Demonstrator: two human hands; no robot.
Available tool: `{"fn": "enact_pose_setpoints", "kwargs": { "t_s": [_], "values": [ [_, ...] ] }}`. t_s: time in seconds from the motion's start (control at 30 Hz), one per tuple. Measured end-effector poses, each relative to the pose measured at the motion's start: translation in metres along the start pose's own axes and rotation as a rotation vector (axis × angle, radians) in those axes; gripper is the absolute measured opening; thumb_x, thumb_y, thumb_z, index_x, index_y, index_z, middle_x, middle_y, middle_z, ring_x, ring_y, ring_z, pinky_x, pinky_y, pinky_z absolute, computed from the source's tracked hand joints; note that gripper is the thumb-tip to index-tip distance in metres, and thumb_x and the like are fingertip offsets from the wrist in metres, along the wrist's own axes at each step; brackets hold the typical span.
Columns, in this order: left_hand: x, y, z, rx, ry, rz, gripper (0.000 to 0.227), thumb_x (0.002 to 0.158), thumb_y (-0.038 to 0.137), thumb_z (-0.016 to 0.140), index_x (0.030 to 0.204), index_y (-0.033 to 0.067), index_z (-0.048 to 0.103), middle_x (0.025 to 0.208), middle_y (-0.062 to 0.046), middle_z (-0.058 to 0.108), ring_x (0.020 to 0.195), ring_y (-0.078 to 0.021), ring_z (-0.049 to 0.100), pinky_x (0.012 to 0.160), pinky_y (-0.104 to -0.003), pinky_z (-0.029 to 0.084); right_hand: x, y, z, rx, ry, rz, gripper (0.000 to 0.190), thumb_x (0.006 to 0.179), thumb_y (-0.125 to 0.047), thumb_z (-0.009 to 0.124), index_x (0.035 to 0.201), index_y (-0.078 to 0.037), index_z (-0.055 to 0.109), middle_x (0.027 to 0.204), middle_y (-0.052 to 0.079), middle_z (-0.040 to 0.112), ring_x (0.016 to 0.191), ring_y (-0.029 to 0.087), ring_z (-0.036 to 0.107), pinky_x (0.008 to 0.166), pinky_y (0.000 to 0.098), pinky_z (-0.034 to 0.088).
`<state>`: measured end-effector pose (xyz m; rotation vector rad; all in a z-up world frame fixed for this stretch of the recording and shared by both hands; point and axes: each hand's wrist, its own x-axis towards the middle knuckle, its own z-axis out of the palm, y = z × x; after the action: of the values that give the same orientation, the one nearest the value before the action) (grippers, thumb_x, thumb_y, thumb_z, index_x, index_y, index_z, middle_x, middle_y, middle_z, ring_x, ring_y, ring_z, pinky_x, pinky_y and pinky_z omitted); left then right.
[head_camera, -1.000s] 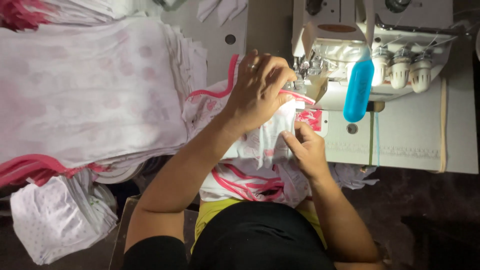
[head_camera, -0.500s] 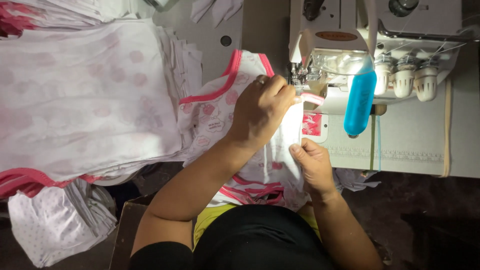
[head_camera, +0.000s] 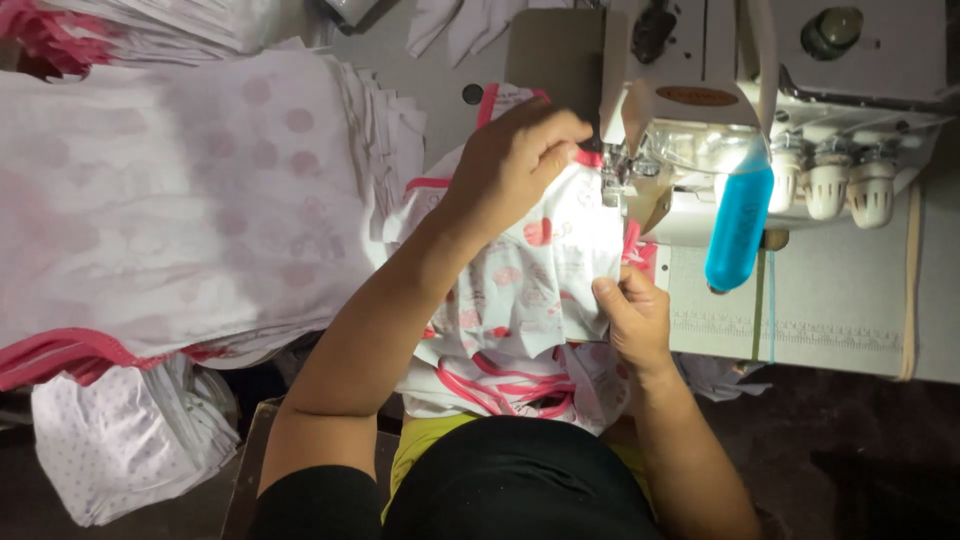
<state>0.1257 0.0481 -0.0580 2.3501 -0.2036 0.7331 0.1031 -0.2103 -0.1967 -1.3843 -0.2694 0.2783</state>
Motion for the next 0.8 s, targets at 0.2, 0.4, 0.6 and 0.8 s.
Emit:
{"fn": "enact_pose_setpoints", "kwargs": {
  "t_s": [0.2,0.4,0.6,0.8],
  "values": [
    [0.073,-0.062,-0.013,0.382,0.343,-0.079,0.045,0.077,0.008,0.088,0.112,0.0166,0.061,0.111,-0.009,0.061,0.103,-0.0346,0.06,0.086,-0.043,0.054,-0.007,-0.005,-0.003,-0.186,-0.023,0.097,0.015,0.098,-0.02,0.071,0.095,-0.006,0.07,0.088,-0.003,0.067,0.082,0.008,0.057,0.075,0.0247,0.049],
    [0.146,-0.209,0.019,0.22,0.329,-0.435,0.039,0.088,0.017,0.077,0.123,0.0166,0.059,0.113,-0.011,0.066,0.107,-0.0376,0.066,0.075,-0.048,0.054,-0.009,0.006,-0.014,-0.324,0.006,0.135,0.017,0.094,-0.019,0.071,0.096,-0.003,0.073,0.089,-0.002,0.068,0.084,0.009,0.058,0.076,0.0273,0.051],
    [0.173,-0.314,0.043,0.007,0.183,-0.612,0.09,0.089,0.038,0.079,0.158,0.0109,0.028,0.151,-0.013,0.057,0.138,-0.0301,0.056,0.109,-0.046,0.044,-0.01,0.011,-0.018,-0.275,-0.023,0.127,0.017,0.089,-0.017,0.073,0.081,-0.002,0.07,0.074,0.001,0.066,0.07,0.011,0.056,0.063,0.0272,0.048],
    [0.187,-0.353,0.052,-0.088,0.12,-0.667,0.091,0.079,0.022,0.085,0.156,0.0107,0.037,0.103,0.001,0.069,0.093,-0.0158,0.067,0.08,-0.031,0.052,-0.004,-0.01,-0.005,-0.234,0.028,0.224,0.021,0.081,-0.017,0.076,0.08,0.003,0.08,0.065,0.005,0.072,0.064,0.016,0.063,0.059,0.0286,0.047]
  ]
}}
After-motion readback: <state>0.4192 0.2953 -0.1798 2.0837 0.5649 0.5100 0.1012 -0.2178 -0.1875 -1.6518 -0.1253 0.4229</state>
